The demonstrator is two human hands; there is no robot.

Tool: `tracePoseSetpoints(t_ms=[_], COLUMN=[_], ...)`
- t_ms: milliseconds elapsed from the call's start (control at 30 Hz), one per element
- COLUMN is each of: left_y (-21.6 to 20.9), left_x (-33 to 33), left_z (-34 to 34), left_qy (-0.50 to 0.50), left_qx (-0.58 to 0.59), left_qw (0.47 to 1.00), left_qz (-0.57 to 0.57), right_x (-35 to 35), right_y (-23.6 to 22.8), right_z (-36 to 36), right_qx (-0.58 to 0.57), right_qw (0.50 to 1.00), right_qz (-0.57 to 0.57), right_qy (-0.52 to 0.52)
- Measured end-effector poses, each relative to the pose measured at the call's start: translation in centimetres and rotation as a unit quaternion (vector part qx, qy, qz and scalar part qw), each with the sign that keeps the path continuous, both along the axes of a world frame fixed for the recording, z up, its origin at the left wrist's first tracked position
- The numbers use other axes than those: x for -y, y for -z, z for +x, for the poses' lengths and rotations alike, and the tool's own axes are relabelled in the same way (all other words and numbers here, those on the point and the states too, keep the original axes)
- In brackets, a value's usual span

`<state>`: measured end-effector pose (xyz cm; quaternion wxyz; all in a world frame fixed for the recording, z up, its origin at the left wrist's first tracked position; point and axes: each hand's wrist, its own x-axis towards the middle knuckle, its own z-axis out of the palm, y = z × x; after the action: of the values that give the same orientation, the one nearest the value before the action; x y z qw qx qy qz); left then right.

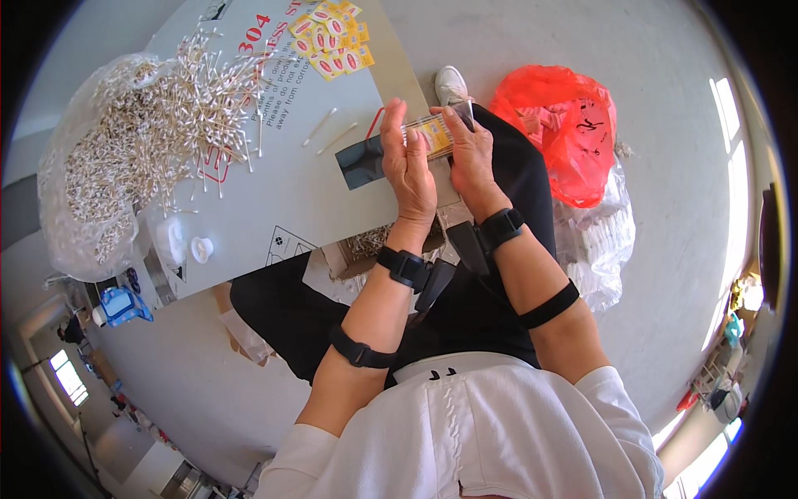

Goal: Manually sorting and packaging cotton swabs into plastic bags and applying labels.

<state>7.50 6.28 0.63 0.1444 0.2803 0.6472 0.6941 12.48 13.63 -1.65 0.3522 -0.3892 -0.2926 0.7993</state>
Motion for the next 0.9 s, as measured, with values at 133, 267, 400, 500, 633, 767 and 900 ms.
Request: tracePoseSetpoints(t_ms=[133, 267, 400, 500, 633, 767, 900], left_y=[-0.1, 0.0, -0.6, -1.7, -2.6, -2.2, -2.1], left_x=[0.6, 0.3, -0.8, -2.2, -3.7, -3.6, -3.7], left_z=[-1.0, -3.9, -8.4, -9.4, -9.0, -9.2, -9.2], left_qy=[0.067, 0.051, 0.132, 0.200, 0.242, 0.238, 0.236], left_qx=[0.007, -0.191, -0.334, -0.371, -0.329, -0.335, -0.356], left_qw=[0.997, 0.973, 0.904, 0.856, 0.841, 0.843, 0.834], left_qz=[-0.036, -0.119, -0.232, -0.300, -0.355, -0.347, -0.350], right_x=[-0.2, -0.4, 1.4, 3.5, 4.4, 5.2, 5.4], right_y=[-0.1, 0.8, 0.3, -0.9, -1.8, -2.5, -3.4], right_z=[0.4, 1.1, 3.2, 4.6, 4.4, 4.2, 3.6], right_qx=[0.006, -0.025, 0.155, 0.215, 0.198, 0.321, 0.375], right_qw=[1.000, 0.998, 0.985, 0.969, 0.964, 0.878, 0.837], right_qz=[0.004, -0.043, 0.019, 0.117, 0.170, 0.349, 0.391], right_qy=[-0.011, 0.041, 0.079, 0.021, 0.051, -0.064, -0.081])
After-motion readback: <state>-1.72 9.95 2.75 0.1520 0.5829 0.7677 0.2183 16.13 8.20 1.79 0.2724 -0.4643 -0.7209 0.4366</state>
